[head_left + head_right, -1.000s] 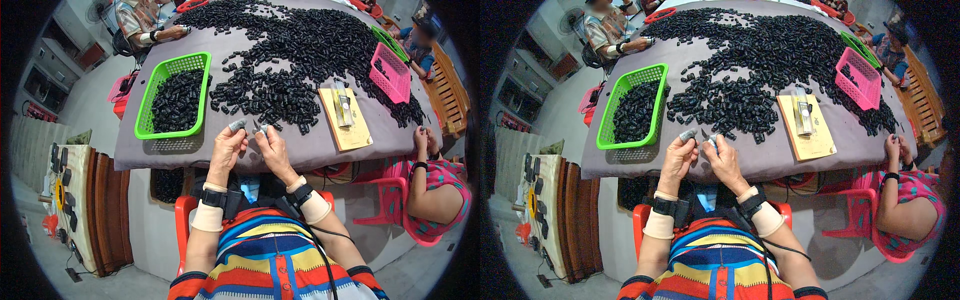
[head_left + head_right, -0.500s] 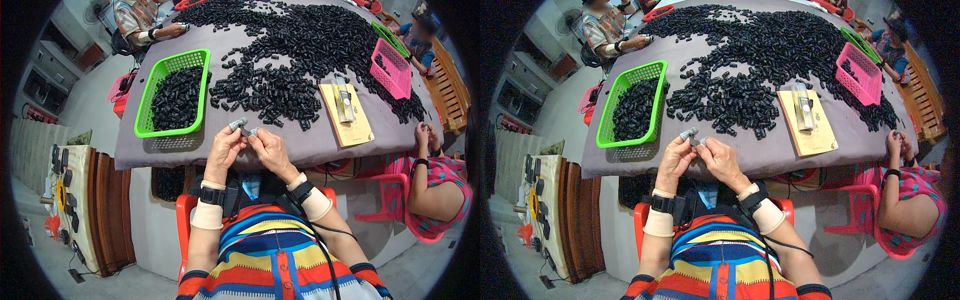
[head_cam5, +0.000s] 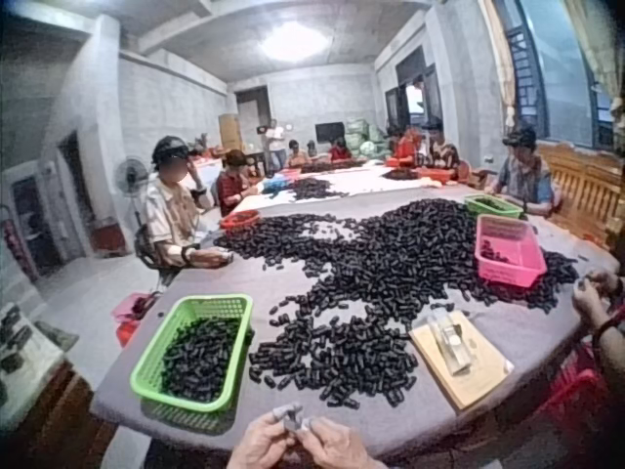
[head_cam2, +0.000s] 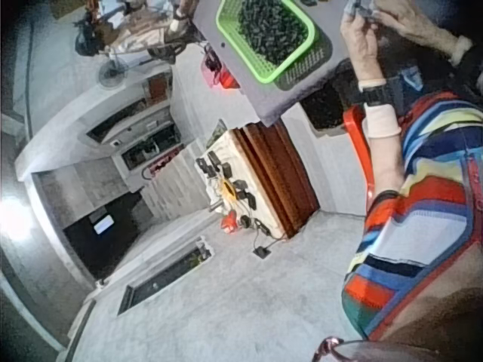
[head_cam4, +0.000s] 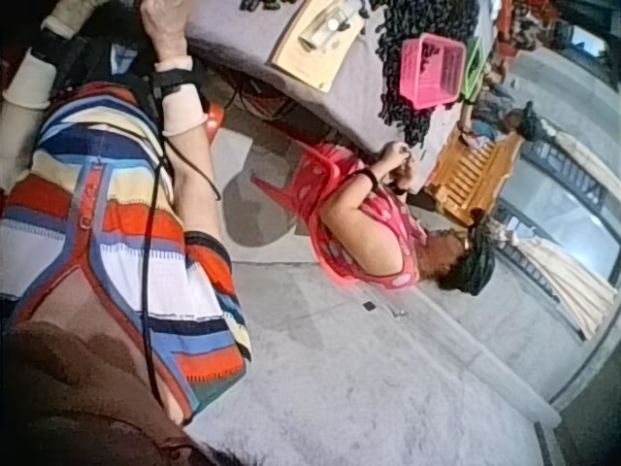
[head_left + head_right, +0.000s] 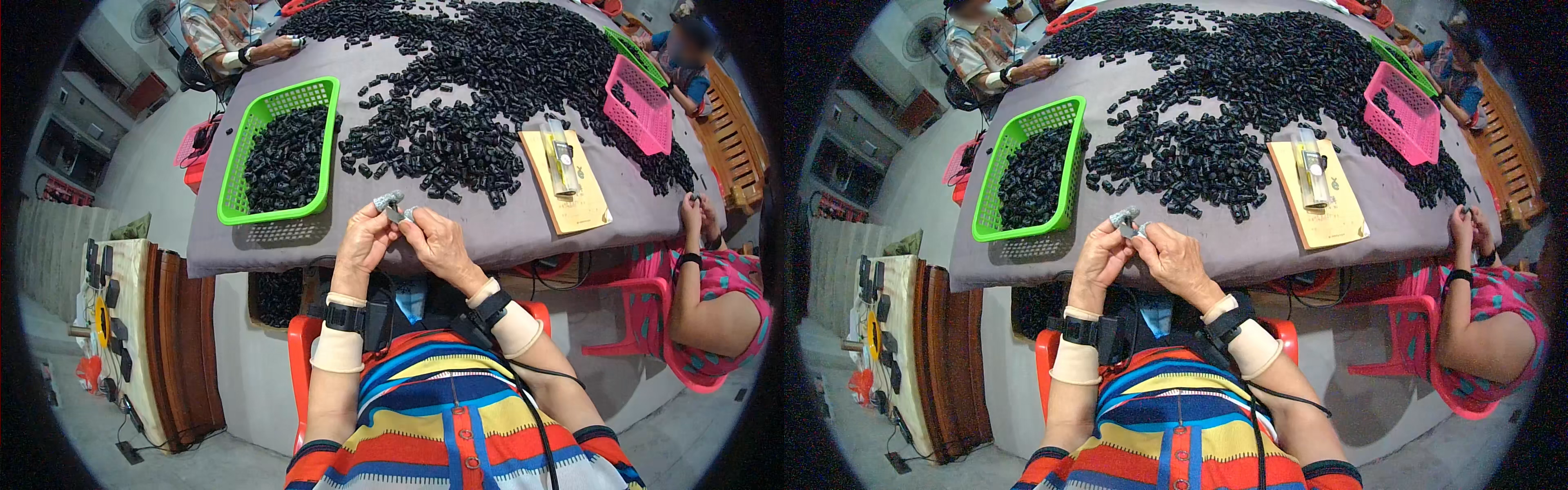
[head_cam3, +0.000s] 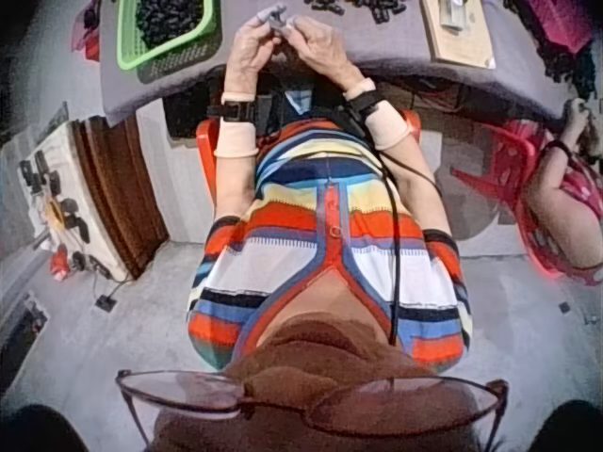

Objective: Trimming and assembling small black plastic shoe components using a small blade.

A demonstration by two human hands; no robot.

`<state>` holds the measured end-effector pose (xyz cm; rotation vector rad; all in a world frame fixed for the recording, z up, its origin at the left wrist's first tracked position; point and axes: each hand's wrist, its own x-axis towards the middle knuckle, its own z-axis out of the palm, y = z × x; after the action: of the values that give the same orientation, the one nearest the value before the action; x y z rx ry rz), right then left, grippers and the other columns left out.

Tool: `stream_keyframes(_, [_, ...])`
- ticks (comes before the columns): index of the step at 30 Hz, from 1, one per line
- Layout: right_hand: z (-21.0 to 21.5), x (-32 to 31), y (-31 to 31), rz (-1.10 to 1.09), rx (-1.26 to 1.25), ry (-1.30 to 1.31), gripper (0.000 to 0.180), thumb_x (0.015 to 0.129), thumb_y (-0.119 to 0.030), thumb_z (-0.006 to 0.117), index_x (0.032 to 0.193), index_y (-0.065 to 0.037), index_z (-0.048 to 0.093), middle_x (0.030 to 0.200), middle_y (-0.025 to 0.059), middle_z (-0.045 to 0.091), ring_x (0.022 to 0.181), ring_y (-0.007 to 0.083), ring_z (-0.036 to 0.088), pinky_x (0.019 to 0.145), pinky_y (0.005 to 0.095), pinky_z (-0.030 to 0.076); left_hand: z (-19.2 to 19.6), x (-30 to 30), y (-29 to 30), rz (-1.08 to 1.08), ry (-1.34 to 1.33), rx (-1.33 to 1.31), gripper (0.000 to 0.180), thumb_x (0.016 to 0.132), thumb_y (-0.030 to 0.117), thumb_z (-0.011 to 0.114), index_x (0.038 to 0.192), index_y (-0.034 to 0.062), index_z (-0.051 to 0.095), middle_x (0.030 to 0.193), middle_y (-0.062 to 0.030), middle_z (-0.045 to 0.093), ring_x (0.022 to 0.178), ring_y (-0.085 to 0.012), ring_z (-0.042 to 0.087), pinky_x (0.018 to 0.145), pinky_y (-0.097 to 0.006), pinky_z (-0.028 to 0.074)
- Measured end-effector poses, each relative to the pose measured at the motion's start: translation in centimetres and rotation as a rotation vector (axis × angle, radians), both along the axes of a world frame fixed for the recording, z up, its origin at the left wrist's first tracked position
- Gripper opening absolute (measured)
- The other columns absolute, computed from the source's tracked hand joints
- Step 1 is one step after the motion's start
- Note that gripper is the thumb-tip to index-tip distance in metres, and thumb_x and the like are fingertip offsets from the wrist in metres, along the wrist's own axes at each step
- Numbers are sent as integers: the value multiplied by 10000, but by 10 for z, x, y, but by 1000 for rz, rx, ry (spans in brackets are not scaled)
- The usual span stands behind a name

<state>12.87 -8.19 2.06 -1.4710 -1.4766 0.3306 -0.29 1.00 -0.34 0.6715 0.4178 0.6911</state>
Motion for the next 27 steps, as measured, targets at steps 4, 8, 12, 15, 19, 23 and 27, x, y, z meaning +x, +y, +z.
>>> stream_keyframes(4, [-4,0,1,-35,29,55,192,863,-172,543,758,-16,504,652,143,512,581,316,520,509,370,392,-3,-3,2,-19,-49,-31,262,854,46,557,1115,21,564,872,-43,612,677,-104,562,582,-217,460])
stream_keyframes(8, [-6,1,3,-113,-1,183,257,845,-239,578,740,-27,478,660,153,539,602,343,546,512,397,401,2,-1,0,-12,-47,-48,230,850,53,564,1078,20,575,846,-37,607,664,-105,558,572,-219,452])
stream_keyframes(12, [-1,1,7,-164,-41,195,279,843,-266,586,757,-28,469,668,165,547,606,340,551,517,399,400,4,3,-7,26,-10,19,204,843,56,573,1044,23,584,842,-40,613,637,-106,553,557,-212,441])
stream_keyframes(15, [-1,1,8,-168,-66,166,289,842,-276,590,767,-29,460,656,164,548,596,340,548,517,402,397,5,3,-10,36,0,68,206,838,51,580,1042,21,585,842,-47,617,633,-108,557,544,-208,440])
stream_keyframes(19, [-2,2,8,-150,-127,233,301,840,-274,593,751,-25,449,631,165,541,572,342,543,507,395,393,9,3,-12,53,23,74,236,830,25,588,1066,10,581,818,-63,629,623,-111,594,518,-198,483])
stream_keyframes(23, [-3,3,9,-151,-111,245,304,834,-268,600,742,-22,446,623,166,538,559,336,540,499,390,389,10,2,-12,58,43,77,255,828,18,594,1082,11,579,813,-65,632,634,-117,607,531,-208,508])
stream_keyframes(27, [-1,3,7,-159,-102,196,306,829,-265,606,743,-19,445,620,167,536,553,333,537,497,392,388,8,1,-10,58,47,85,254,828,29,606,1081,17,584,768,-38,613,593,-101,576,487,-195,469])
